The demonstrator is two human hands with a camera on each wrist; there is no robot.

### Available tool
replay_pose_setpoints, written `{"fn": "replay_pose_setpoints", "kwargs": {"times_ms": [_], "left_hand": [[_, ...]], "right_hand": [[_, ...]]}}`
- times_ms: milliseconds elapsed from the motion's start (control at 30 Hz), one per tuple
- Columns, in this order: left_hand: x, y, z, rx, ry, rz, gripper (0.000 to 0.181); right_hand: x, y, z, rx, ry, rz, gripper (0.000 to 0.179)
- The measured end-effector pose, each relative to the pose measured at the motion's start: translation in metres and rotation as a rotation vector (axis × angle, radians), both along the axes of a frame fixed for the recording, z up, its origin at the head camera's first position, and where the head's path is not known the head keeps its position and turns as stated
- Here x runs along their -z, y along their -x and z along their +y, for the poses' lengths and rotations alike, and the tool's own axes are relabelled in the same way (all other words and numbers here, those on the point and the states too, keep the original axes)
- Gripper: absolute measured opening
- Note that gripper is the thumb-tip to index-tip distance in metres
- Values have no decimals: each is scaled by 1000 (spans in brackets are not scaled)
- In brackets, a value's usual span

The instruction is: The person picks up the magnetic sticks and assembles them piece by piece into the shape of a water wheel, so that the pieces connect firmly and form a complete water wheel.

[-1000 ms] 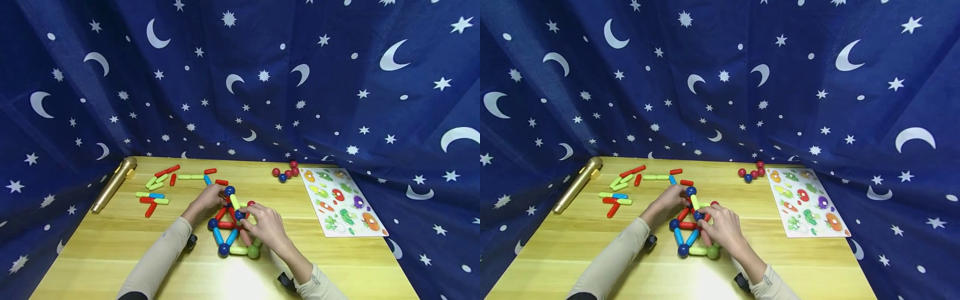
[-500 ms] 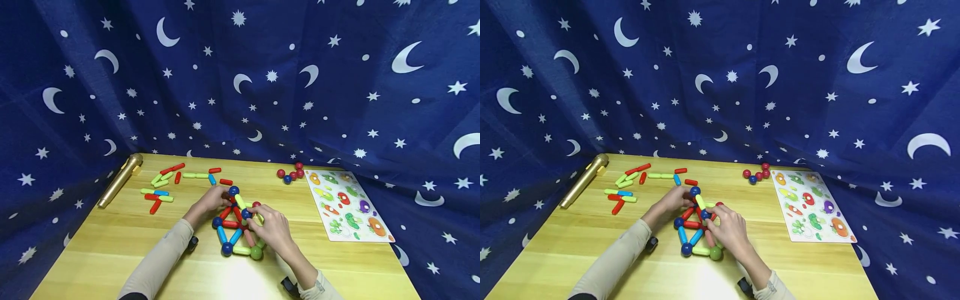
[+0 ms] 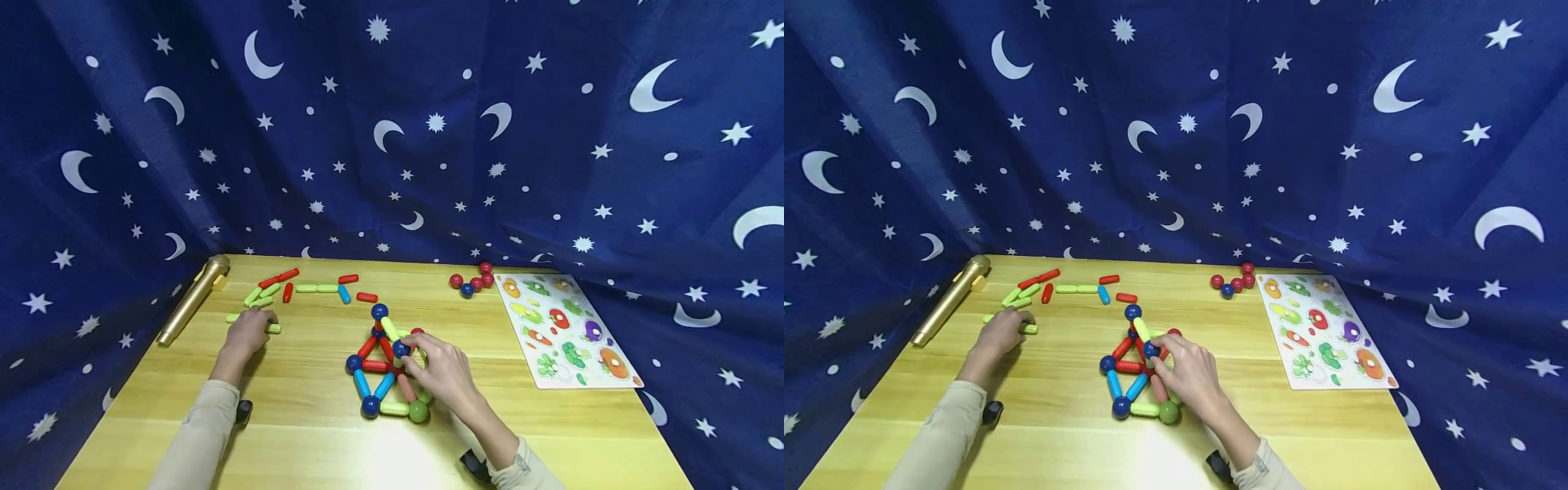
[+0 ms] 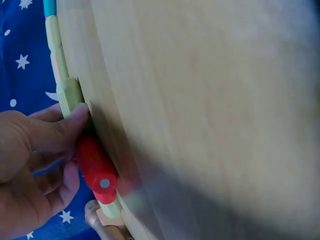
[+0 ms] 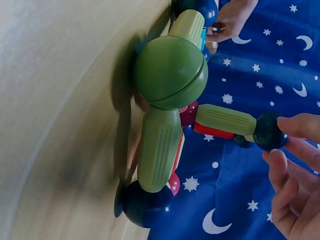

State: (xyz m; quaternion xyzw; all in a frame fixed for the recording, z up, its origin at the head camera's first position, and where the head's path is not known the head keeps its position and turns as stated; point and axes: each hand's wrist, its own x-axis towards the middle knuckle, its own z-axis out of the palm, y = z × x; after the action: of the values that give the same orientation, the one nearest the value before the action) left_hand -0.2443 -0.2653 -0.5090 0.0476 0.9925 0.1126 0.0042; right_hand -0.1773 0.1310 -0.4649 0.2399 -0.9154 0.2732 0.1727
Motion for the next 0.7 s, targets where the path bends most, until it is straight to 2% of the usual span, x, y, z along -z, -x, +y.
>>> {"fn": "replay_pose_setpoints", "kwargs": {"times_ms": [133, 400, 600, 700], "left_hand": [[5, 1, -3, 14, -8, 11, 23], [5, 3, 1, 37, -46, 22, 17], [0, 1, 3, 13, -64, -26, 15], [-7, -4, 11, -12, -78, -11, 15]], "right_hand": [[0, 0, 1, -3, -11, -1, 23], [-1, 1, 1, -3, -20, -8, 24], [-3, 2, 0, 1, -26, -18, 23], [-3, 1, 0, 1, -25, -22, 23]]}}
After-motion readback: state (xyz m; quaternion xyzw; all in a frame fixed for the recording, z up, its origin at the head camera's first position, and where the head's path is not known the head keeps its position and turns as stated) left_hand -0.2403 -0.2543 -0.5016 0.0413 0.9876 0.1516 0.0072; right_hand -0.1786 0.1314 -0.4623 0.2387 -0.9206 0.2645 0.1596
